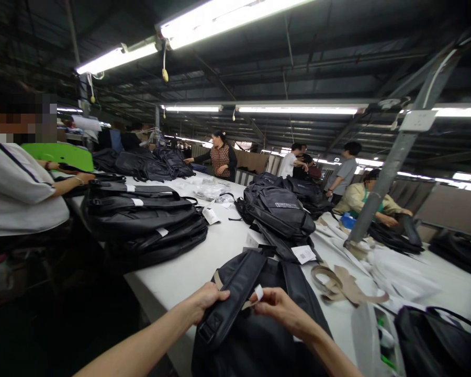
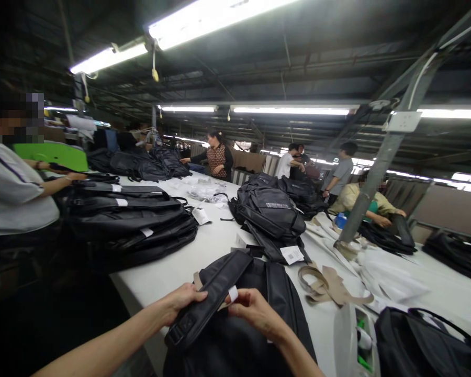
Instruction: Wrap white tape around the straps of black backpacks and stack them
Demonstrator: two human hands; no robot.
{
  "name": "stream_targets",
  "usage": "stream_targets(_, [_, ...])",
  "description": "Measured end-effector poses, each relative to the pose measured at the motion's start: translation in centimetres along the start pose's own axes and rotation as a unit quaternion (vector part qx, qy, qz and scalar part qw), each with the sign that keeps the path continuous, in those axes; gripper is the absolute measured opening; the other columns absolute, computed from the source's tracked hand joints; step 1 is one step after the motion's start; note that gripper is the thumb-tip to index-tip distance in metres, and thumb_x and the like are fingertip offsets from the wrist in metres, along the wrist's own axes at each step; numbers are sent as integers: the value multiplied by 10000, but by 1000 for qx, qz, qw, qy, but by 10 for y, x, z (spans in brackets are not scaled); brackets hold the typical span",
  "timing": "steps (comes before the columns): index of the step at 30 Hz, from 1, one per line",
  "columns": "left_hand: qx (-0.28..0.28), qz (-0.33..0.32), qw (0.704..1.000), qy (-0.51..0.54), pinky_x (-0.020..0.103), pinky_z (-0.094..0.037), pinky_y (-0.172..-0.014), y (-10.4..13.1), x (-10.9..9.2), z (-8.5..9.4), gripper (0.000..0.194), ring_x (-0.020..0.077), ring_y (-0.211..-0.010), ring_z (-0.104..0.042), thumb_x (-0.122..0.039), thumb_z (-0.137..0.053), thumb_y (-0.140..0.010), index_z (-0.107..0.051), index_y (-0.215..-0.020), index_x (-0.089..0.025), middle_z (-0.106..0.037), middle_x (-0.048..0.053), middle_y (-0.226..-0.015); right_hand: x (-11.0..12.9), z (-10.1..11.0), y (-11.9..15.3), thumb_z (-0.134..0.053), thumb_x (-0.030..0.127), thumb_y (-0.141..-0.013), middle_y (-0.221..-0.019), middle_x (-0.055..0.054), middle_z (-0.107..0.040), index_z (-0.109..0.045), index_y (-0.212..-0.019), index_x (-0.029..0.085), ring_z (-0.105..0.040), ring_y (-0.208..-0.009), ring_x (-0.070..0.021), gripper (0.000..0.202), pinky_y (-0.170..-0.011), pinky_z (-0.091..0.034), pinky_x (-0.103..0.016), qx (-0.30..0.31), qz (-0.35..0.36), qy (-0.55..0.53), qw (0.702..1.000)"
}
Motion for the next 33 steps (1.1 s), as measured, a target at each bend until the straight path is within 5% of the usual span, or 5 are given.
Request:
stream_targets(14, [-31,-62,997,-27,251,-416,-463,-3,-1,-2,135,154,-474,-535,-146,-632,-583,-568,-701,-142,-594,12,-542,3,-4,-43,-501,352,-828,-571,60,-425,-489,-760,164,-383,-487,-75,200,-464,-298,-200,-64,48,130,988])
stream_targets(21, [-9,-156,985,-71,202,-319,-451,2,-13,-9,157,105,-475,-468,-85,-528,-540,-590,-676,-133,-537,-23,-530,-7,-22,-80,-454,149,-780,-721,-7,-527,-490,-700,173,-478,-686,-130,91,-636,-367,-243,-131,127,359,915])
stream_targets(27, [21,-170,982,-78,215,-292,-470,2,-13,-10,141,110,-509,-458,-190,-498,-640,-585,-732,-130,-520,-10,-579,-14,-19,-79,-483,168,-774,-677,-2,-551,-523,-673,173,-510,-661,-132,108,-616,-382,-235,-156,120,364,910])
stream_targets(29, [15,-177,979,-95,223,-260,-458,-2,-11,-9,118,100,-476,-414,-208,-481,-658,-561,-697,-131,-473,-20,-548,-6,-16,-79,-515,161,-742,-752,-13,-592,-566,-766,172,-539,-713,-144,57,-658,-410,-242,-153,121,363,911])
stream_targets(33, [4,-197,970,-142,234,-229,-472,-6,-11,-9,80,87,-467,-341,-152,-472,-627,-535,-676,-143,-393,-47,-523,18,-28,-89,-575,121,-668,-1189,-56,-562,-365,-1302,225,-582,-816,-151,676,-746,-443,-254,-20,131,418,899])
Point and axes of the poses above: each hand's wrist, its own y-axis away from the middle knuckle, its own z-axis out of the back of the hand, x = y × z, the point moved 7 cm from there along -y, towards the middle knuckle
